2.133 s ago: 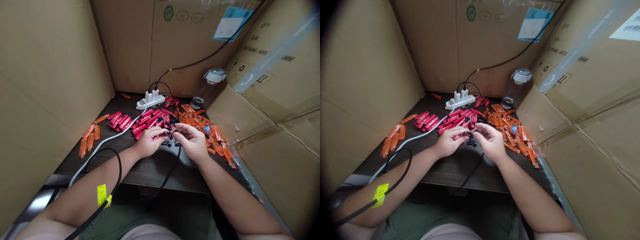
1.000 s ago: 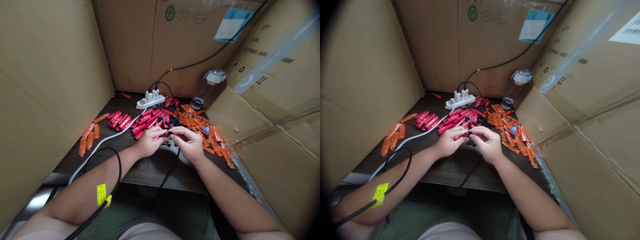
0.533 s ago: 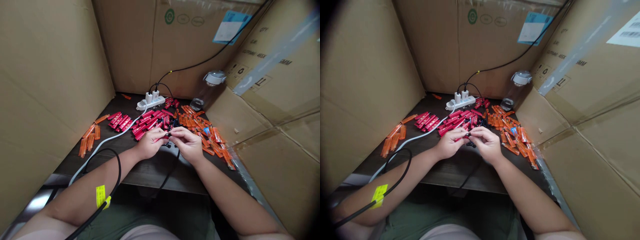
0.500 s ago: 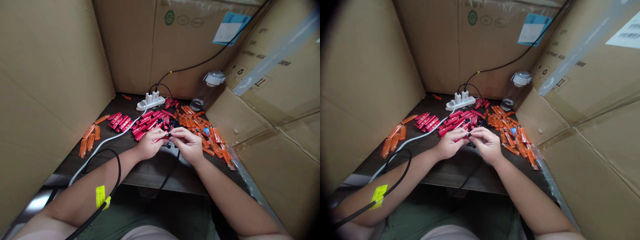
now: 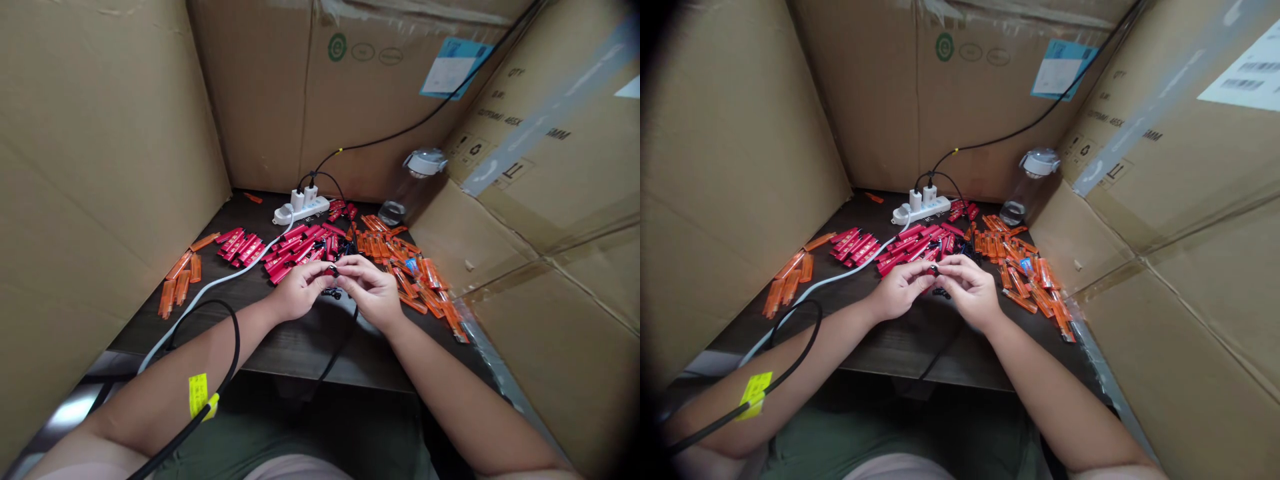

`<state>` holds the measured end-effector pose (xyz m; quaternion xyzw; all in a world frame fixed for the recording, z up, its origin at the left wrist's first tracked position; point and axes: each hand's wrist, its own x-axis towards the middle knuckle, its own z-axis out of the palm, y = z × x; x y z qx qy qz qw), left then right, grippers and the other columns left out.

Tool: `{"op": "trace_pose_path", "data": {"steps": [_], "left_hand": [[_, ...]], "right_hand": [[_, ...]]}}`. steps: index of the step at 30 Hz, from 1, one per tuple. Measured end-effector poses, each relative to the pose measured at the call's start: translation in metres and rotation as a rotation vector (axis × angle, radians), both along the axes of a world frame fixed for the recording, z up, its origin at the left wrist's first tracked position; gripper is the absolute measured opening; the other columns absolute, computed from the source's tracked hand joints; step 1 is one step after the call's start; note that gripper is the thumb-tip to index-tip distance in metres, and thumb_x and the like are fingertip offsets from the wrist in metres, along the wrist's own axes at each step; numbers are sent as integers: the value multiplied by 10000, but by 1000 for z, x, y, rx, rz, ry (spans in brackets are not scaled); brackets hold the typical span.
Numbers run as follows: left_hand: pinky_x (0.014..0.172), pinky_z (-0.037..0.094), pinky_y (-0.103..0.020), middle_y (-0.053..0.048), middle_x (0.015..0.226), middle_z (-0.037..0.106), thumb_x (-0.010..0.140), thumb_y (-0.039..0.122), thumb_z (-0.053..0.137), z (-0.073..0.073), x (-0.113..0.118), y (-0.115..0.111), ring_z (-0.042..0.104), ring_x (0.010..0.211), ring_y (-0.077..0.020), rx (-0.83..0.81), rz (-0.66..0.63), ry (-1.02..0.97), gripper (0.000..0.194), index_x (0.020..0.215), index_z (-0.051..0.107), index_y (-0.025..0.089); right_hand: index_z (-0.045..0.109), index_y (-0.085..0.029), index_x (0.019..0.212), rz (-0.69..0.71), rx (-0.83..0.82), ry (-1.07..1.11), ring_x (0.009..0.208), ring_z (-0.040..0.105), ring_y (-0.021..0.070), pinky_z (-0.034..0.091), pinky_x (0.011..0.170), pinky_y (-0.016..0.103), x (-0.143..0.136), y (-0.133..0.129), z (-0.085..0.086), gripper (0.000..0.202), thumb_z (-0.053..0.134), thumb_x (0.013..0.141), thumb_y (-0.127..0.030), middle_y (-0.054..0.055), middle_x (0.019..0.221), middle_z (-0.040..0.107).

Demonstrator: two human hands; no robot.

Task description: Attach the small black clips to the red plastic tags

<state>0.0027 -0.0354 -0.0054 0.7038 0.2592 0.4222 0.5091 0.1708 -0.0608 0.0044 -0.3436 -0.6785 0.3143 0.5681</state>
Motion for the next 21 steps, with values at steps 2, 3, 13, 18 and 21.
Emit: {"op": "trace_pose_path", "data": {"steps": [2,3,13,18,21], "left_hand": [[594,476,-242,-19,764,586,902,407,496,-3,1,-1,577,667,-126,-110,-29,-28,280,1006,552,154],[555,461,-231,-3,725,570,909,426,473,-4,1,-1,561,618,-116,-139,-35,-30,297,1030,522,159],[488,295,-213,42,542,392,876,450,507,5,-7,3,365,512,-72,-43,168,51,392,626,470,150],[390,190,-184,71,482,337,801,379,579,10,-14,7,269,399,-34,-295,128,-136,337,593,422,165],[345,143,-177,81,444,315,774,344,568,15,-18,6,218,349,-30,-419,112,-224,279,603,427,175]], "right_hand": [[738,-244,962,38,-45,-17,968,610,189,541,765,326,1,1,-1,161,658,826,-215,78,1020,626],[734,-249,990,69,-76,-23,974,604,189,539,751,319,2,1,-2,181,647,835,-222,80,1041,615],[705,-221,1036,158,-340,28,575,559,100,505,566,277,6,2,-1,246,662,815,-320,18,814,628],[696,-184,968,-122,-400,103,510,535,93,460,505,256,18,12,-3,260,684,774,-355,3,721,623],[687,-168,934,-178,-409,87,488,513,89,433,480,248,21,16,-2,268,689,749,-362,-9,678,601]]}}
